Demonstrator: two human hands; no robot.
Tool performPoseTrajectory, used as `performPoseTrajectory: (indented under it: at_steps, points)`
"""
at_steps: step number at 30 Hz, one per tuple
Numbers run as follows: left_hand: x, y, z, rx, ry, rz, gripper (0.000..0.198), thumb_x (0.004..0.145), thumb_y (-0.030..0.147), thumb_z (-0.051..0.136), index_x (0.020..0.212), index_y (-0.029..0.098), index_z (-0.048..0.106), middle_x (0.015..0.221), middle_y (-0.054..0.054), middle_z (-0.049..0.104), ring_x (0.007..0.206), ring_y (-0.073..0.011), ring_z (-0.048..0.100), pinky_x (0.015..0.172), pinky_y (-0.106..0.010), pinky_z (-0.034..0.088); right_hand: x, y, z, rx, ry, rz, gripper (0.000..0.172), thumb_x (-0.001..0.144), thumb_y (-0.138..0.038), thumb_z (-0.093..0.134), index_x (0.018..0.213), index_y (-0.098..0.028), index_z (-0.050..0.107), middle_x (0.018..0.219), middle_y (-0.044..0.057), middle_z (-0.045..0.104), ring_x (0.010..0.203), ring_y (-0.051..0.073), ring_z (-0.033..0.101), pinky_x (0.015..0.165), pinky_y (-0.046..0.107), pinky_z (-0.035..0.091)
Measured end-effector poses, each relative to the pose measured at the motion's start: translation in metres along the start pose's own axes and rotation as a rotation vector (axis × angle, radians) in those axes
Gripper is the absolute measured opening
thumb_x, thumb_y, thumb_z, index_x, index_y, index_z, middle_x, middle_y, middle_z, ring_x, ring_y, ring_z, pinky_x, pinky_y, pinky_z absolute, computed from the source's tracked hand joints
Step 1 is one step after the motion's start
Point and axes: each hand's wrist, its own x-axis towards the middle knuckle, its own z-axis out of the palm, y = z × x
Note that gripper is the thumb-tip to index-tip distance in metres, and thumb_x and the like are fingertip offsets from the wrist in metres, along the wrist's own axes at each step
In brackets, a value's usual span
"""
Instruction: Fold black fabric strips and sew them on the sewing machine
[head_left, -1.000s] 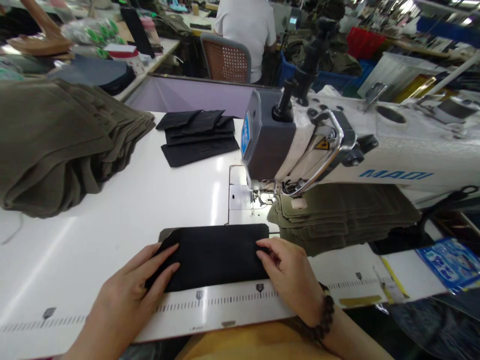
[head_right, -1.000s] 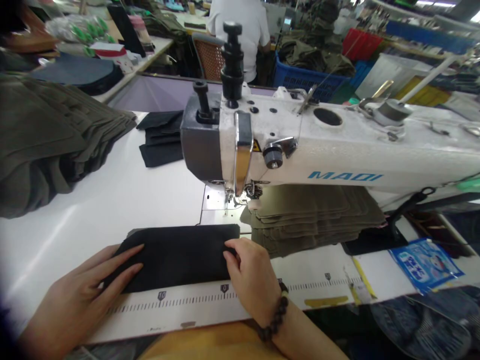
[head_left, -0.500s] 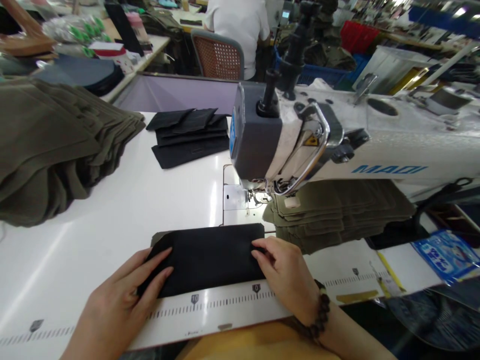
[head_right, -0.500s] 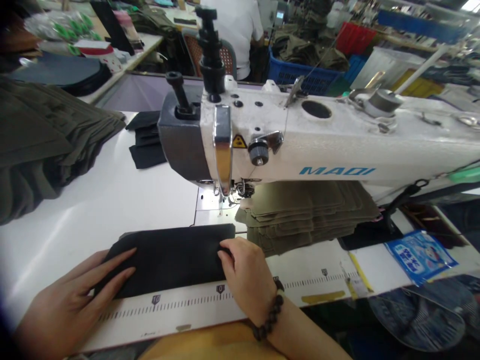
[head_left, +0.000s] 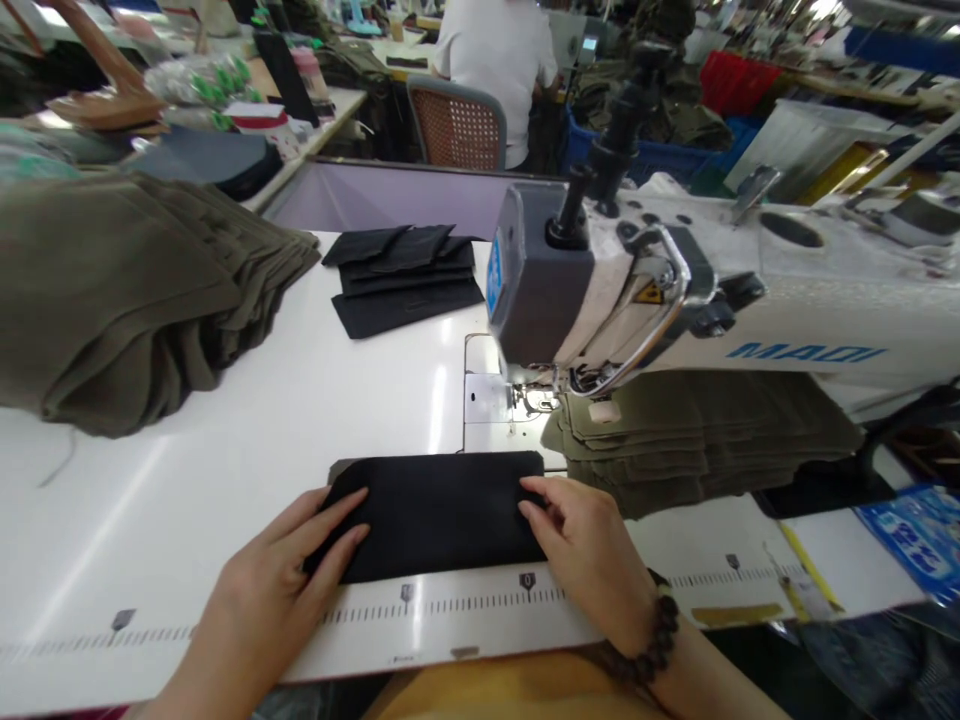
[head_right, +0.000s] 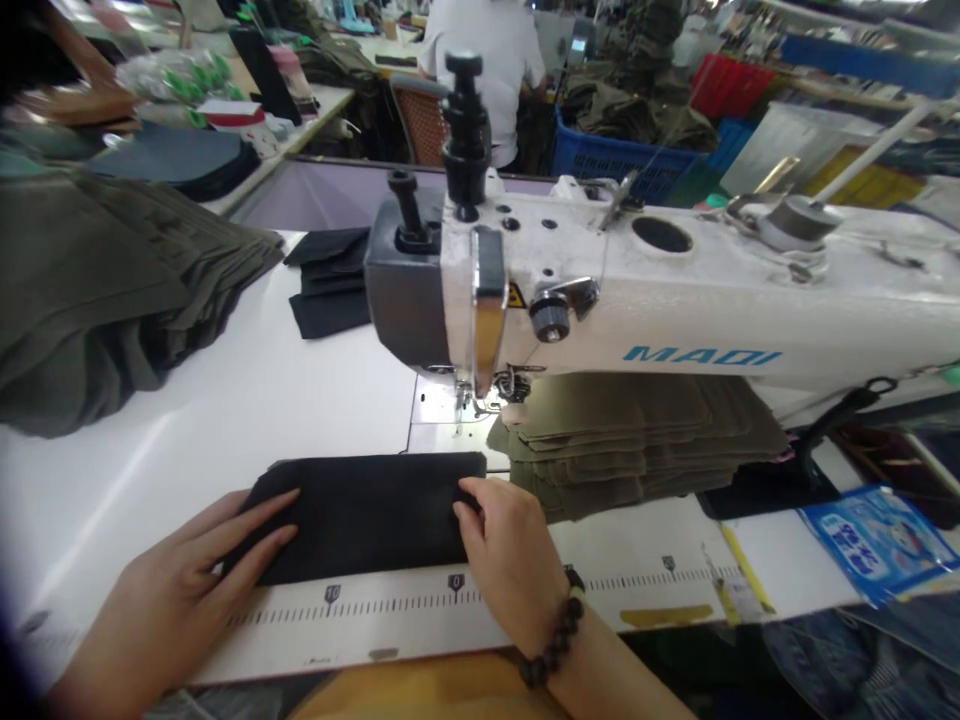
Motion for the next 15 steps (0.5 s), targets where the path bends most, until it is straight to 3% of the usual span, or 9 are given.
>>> performPoseTrajectory:
  at_steps: [7, 15]
  points:
    - [0.010, 0.016, -0.015, -0.112, 0.001, -0.061, 0.029, 0.083, 0.035, 0.043, 0.097, 0.018, 0.062, 0.094, -0.006, 0.061, 0.082, -0.0168, 0.061, 0.072, -0.028, 0.053, 0.000, 0.006, 0.000, -0.037, 0.001, -0.038, 0.031, 0.077, -0.028, 0.044, 0.089, -0.013, 0.067, 0.062, 0.004, 0.063, 0.050, 0.015, 0.055, 0.050, 0.026, 0.046]
    - [0.013, 0.019, -0.018, -0.201, -0.059, -0.129, 0.026, 0.081, 0.028, 0.045, 0.098, 0.016, 0.061, 0.089, -0.005, 0.056, 0.076, -0.0150, 0.059, 0.067, -0.026, 0.052, 0.001, 0.011, 0.004, -0.040, 0.015, -0.014, 0.034, 0.075, -0.037, 0.045, 0.088, -0.016, 0.068, 0.064, 0.003, 0.065, 0.052, 0.015, 0.059, 0.046, 0.024, 0.046]
